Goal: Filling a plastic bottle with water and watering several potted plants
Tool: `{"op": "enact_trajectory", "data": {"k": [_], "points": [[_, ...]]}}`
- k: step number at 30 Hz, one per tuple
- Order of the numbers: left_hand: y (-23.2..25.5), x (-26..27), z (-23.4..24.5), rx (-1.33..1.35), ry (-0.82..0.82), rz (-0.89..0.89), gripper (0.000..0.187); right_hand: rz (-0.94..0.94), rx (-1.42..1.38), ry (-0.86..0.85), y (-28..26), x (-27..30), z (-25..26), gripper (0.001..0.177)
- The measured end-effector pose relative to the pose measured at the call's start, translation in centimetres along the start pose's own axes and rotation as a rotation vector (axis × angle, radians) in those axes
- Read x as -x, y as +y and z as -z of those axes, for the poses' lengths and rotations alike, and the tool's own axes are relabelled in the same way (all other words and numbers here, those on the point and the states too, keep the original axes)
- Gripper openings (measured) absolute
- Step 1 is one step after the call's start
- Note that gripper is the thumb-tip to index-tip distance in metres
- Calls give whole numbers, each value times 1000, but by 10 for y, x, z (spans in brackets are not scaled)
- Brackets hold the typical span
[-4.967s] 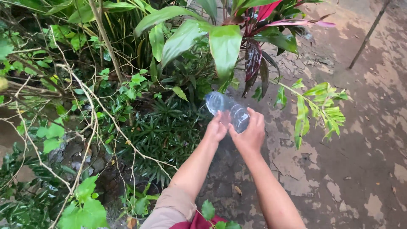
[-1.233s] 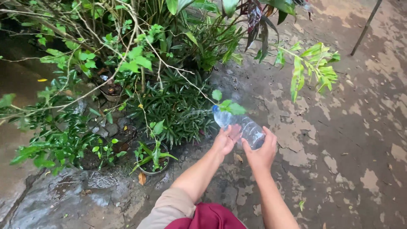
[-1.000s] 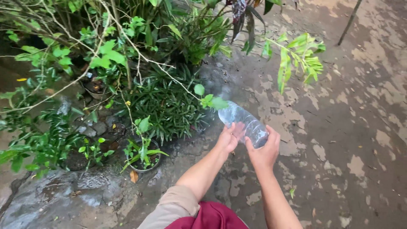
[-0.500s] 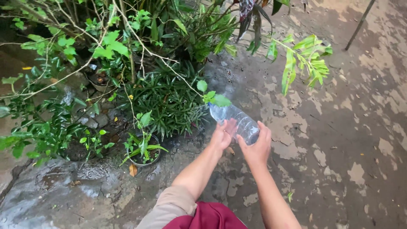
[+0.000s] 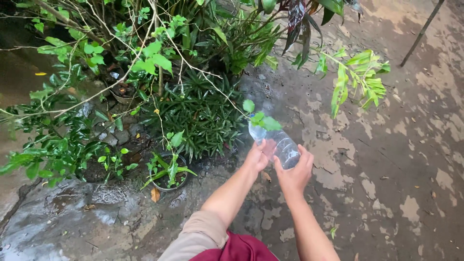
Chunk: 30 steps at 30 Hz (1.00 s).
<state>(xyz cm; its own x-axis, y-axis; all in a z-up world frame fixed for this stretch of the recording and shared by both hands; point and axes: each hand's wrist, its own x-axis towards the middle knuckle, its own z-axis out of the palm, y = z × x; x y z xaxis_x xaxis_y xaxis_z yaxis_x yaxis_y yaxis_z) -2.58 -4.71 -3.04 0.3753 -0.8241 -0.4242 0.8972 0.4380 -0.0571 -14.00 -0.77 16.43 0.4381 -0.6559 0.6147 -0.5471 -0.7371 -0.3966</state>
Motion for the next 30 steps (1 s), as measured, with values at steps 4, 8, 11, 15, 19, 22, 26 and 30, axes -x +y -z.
{"op": "enact_trajectory", "data": {"k": [4, 8, 11, 15, 19, 22, 26, 30], "points": [[33, 28, -18, -3, 12, -35, 28, 4, -80, -19, -10, -2, -9, 85], [67, 27, -14, -18, 9, -133, 38, 17, -181, -56, -33, -3, -22, 87], [83, 25, -13, -36, 23, -171, 52, 36, -207, -49, -35, -5, -34, 86], [95, 23, -6, 27, 71, -146, 62, 58, -250, -69, -44, -9, -42, 85], [110, 19, -5, 16, 91, -178, 53, 61, -255, -86, -48, -13, -56, 87], [128, 20, -13, 44, 78, -206, 63, 69, -225, -76, -50, -21, -70, 82], [164, 24, -38, 14, 12, -274, 42, 142, -213, -62, -92, -44, -69, 80], [198, 33, -62, -22, -29, -337, 38, 163, -202, -12, -111, -52, -88, 85]]}}
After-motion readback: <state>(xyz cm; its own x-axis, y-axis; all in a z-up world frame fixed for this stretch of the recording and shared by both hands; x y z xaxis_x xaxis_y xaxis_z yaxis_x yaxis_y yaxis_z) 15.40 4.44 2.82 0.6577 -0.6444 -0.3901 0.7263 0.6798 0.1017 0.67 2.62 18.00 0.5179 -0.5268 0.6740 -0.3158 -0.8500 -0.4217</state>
